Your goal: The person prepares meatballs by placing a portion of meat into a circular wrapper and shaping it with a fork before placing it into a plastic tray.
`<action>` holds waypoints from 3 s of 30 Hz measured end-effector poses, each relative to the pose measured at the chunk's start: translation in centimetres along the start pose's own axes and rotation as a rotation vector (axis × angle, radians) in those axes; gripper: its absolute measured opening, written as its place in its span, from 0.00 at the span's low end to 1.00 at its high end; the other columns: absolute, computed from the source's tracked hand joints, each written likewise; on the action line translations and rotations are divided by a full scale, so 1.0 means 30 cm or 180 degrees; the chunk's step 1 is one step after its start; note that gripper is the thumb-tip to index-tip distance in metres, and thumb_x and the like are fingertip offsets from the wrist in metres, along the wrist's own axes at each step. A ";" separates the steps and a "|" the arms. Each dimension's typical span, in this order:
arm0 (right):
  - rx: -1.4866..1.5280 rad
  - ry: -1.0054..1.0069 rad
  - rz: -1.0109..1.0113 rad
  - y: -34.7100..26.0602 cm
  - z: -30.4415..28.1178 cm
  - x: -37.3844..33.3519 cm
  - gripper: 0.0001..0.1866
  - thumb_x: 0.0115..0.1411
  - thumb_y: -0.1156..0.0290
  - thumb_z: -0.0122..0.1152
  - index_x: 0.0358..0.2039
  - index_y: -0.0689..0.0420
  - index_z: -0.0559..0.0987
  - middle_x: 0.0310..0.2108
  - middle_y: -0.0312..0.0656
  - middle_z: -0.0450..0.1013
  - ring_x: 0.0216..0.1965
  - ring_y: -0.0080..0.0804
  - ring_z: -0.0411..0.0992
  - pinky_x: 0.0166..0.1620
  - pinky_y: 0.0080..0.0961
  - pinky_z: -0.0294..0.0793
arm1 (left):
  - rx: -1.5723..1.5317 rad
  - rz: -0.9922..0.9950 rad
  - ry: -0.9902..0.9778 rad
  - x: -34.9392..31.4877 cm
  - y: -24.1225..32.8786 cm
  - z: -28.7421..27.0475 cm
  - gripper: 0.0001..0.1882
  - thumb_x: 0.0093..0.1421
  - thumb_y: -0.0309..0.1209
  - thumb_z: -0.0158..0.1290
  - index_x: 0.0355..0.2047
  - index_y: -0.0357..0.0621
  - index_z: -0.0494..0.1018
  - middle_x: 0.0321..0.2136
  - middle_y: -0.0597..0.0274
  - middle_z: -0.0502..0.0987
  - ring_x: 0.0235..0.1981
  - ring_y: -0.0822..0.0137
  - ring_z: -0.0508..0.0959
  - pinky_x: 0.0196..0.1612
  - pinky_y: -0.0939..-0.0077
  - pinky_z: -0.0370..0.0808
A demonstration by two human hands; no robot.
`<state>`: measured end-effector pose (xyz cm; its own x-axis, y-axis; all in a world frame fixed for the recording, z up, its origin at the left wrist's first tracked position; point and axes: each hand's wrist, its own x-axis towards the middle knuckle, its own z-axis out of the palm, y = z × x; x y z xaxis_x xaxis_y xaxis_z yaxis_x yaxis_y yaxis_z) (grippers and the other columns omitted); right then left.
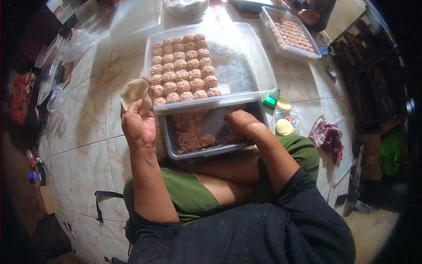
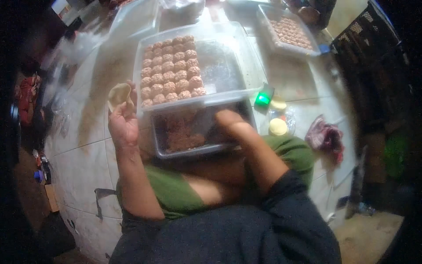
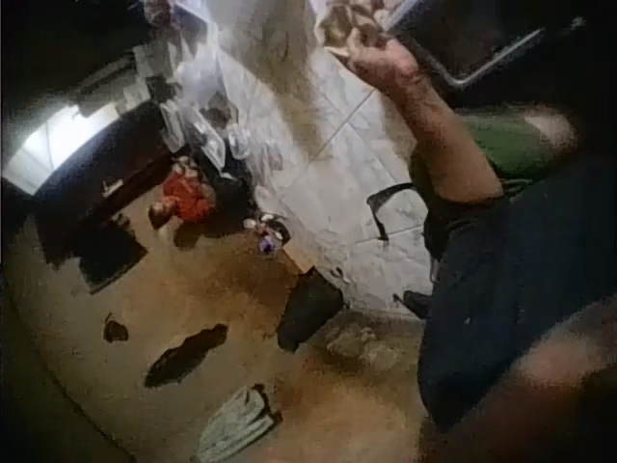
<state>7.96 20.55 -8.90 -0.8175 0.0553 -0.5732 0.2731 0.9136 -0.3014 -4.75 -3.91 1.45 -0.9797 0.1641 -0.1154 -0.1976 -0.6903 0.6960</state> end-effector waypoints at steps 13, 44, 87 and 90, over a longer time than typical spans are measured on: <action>-0.1444 0.0639 -0.0408 -0.048 0.025 0.090 0.09 0.53 0.67 0.55 0.29 0.58 0.81 0.34 0.48 0.76 0.43 0.48 0.73 0.46 0.42 0.69 | -0.0165 0.0109 0.0355 0.021 0.034 -0.007 0.18 0.63 0.22 0.40 0.53 0.28 0.60 0.51 0.41 0.69 0.54 0.53 0.70 0.57 0.60 0.71; 0.0415 -0.0058 -0.0567 -0.165 -0.011 0.013 0.14 0.53 0.58 0.60 0.29 0.55 0.82 0.27 0.49 0.77 0.32 0.44 0.76 0.37 0.36 0.74 | 0.0147 -0.0148 0.0043 0.008 -0.037 -0.018 0.19 0.66 0.31 0.40 0.54 0.32 0.61 0.50 0.47 0.70 0.52 0.57 0.72 0.56 0.64 0.69; 0.1322 0.3014 -0.1900 -0.177 -0.192 -0.167 0.07 0.49 0.73 0.67 0.31 0.56 0.81 0.23 0.42 0.75 0.23 0.31 0.74 0.28 0.25 0.73 | -0.0432 -0.1505 -0.0833 -0.168 -0.197 0.110 0.30 0.69 0.48 0.26 0.59 0.36 0.56 0.57 0.41 0.62 0.59 0.51 0.63 0.62 0.59 0.59; 0.1058 0.2872 -0.1690 -0.176 -0.222 -0.198 0.05 0.50 0.73 0.66 0.30 0.54 0.81 0.24 0.43 0.75 0.24 0.38 0.74 0.28 0.29 0.73 | -0.0424 -0.1481 -0.0750 -0.136 -0.212 0.064 0.30 0.69 0.48 0.26 0.59 0.35 0.56 0.56 0.40 0.63 0.58 0.50 0.64 0.61 0.59 0.62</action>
<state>7.99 18.08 1.16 -0.9047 0.0852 0.4175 -0.2111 0.7614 -0.6129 0.58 1.17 -1.13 -0.7564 0.6170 -0.2174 -0.6266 -0.5880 0.5115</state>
